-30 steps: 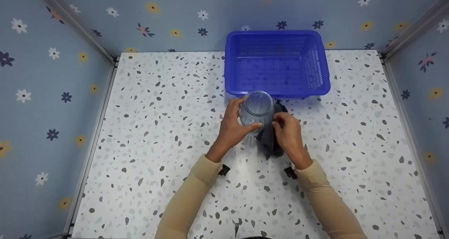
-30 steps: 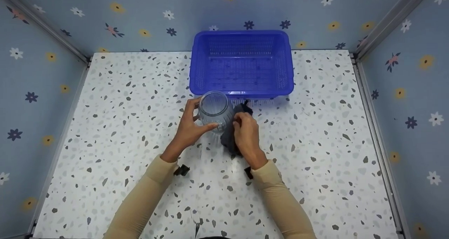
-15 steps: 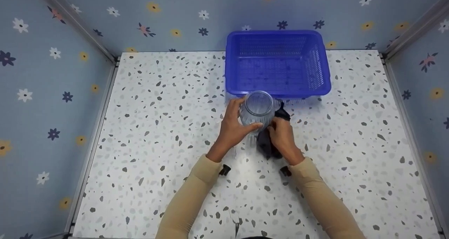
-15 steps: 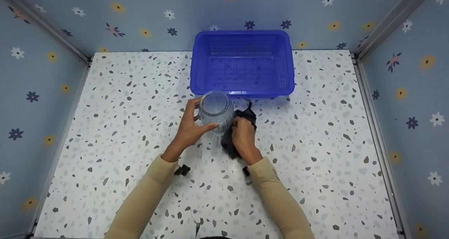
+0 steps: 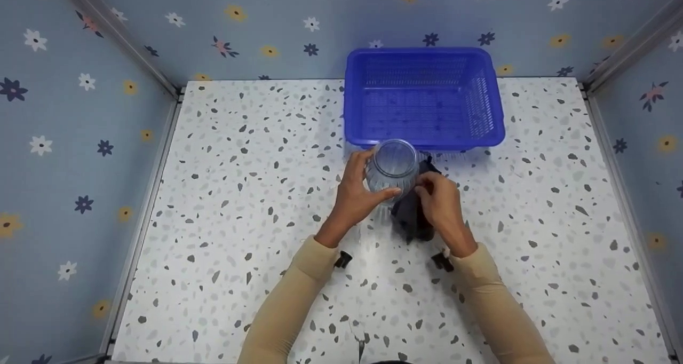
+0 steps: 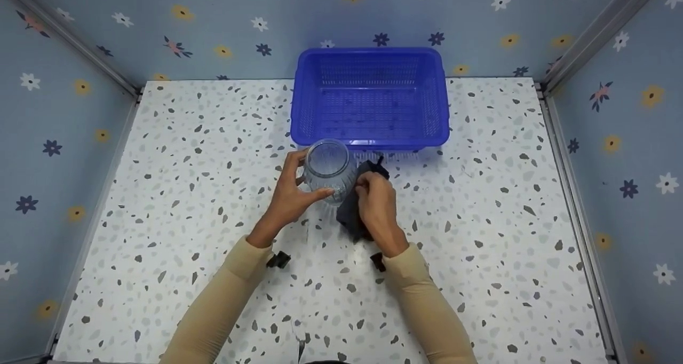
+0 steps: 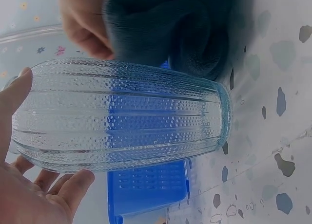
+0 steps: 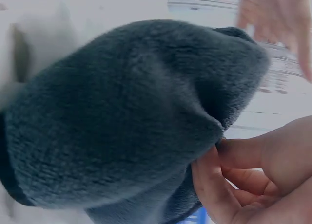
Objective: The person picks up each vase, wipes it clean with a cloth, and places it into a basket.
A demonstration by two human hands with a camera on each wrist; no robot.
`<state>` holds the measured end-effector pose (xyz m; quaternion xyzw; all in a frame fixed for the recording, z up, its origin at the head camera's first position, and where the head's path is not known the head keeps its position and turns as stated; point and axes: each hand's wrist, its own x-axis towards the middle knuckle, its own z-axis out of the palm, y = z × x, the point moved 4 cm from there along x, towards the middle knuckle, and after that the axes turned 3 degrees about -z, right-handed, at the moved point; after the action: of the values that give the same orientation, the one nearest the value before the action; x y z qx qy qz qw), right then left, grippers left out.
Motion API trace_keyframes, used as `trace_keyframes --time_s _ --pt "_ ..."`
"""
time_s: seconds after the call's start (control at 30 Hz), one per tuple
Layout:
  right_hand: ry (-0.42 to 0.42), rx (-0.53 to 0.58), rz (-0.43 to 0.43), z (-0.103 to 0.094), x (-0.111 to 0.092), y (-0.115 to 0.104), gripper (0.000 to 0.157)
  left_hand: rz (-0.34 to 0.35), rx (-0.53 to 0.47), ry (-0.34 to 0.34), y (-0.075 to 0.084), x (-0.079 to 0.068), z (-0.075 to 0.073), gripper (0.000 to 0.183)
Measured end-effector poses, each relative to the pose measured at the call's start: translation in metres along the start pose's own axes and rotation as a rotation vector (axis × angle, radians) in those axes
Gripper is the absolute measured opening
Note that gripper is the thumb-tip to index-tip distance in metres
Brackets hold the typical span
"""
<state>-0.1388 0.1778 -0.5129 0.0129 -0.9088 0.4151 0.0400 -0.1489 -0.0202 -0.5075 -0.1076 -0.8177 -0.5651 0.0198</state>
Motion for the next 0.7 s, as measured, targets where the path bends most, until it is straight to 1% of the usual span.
trace_keyframes --time_s 0.23,0.4,0.53,0.7 --pt "0.070 0.045 -0.061 -0.022 -0.002 -0.022 0.008 -0.005 0.008 0.002 0.000 0.000 0.000 0.094" --pt "0.141 0.056 -0.132 -0.033 -0.002 -0.038 0.009 -0.007 0.006 -0.001 0.000 0.000 0.000 0.094" --pt "0.172 0.043 -0.177 -0.037 -0.001 -0.047 0.008 -0.011 0.013 -0.009 0.000 0.000 0.000 0.094" --pt "0.173 0.044 -0.179 -0.037 -0.001 -0.049 0.007 -0.011 0.027 0.003 -0.001 0.000 0.000 0.094"
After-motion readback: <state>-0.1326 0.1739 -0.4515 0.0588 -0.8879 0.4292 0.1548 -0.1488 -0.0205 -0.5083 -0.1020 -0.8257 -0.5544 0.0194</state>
